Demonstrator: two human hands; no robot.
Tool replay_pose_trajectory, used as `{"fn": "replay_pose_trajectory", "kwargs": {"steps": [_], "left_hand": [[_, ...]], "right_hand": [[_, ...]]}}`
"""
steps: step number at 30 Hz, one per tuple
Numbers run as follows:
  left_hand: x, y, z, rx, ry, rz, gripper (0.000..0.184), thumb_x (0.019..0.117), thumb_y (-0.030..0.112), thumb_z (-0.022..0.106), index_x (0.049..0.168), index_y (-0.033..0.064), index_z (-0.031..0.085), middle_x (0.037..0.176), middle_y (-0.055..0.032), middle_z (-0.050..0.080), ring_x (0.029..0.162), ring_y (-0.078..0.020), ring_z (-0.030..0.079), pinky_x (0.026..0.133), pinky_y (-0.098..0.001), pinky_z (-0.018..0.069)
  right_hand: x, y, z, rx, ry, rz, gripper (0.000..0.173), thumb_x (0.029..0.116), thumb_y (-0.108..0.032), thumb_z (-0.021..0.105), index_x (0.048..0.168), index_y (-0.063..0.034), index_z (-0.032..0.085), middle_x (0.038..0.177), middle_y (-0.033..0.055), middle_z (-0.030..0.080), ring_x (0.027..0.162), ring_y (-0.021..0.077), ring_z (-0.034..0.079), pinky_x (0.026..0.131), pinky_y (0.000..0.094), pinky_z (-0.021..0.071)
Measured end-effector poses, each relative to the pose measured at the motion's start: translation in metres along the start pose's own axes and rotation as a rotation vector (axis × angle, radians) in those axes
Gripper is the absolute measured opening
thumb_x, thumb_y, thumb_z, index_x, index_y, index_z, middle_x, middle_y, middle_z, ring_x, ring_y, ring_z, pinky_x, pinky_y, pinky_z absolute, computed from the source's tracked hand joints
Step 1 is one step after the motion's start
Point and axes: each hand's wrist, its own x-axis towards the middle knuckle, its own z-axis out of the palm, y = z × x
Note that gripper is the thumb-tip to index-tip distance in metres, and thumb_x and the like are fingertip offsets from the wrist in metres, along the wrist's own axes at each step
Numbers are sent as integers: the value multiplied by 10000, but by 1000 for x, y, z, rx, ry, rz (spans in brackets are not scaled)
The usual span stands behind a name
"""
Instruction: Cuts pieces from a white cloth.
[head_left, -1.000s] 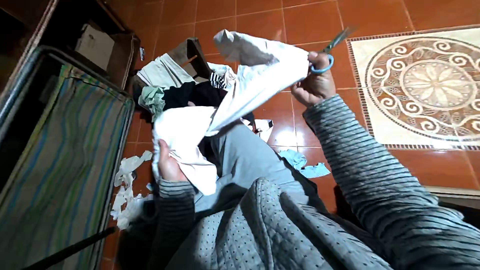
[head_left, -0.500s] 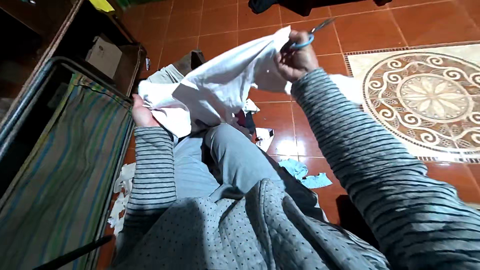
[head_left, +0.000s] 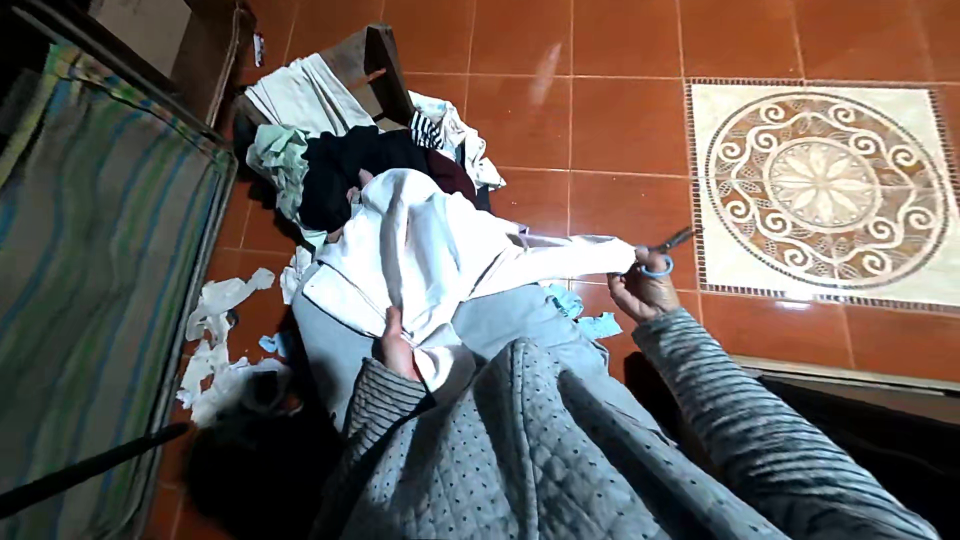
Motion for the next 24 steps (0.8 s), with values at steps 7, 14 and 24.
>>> {"fn": "replay_pose_trajectory", "kwargs": {"steps": [7, 14, 24], "left_hand": [[5, -2, 7, -164, -156, -93, 450, 1135, 334, 259, 1452, 65, 429, 1247, -132, 629, 1094, -190, 649, 909, -396, 565], [20, -3, 15, -74, -224, -77, 538, 1126, 421, 141, 1470, 106, 409, 1289, -83, 609, 1145, -133, 615, 932, -331, 545], [32, -3, 9, -92, -344, -24, 371, 1129, 285, 317, 1294, 48, 550, 1053, -92, 695, 981, -160, 690, 874, -350, 581]], "right_hand": [[-25, 9, -14, -489, 241, 293, 110, 1074, -137, 418, 1063, -75, 508, 781, 32, 638, 632, 98, 633, 607, 236, 564], [-52, -13, 21, -895, 93, 228, 281, 1099, -274, 403, 1079, -63, 587, 863, 2, 675, 653, 102, 646, 633, 286, 577], [-120, -15, 100, -907, -694, 878, 689, 745, -913, 544, 882, -238, 578, 662, -105, 616, 512, 12, 574, 474, 182, 496]]}}
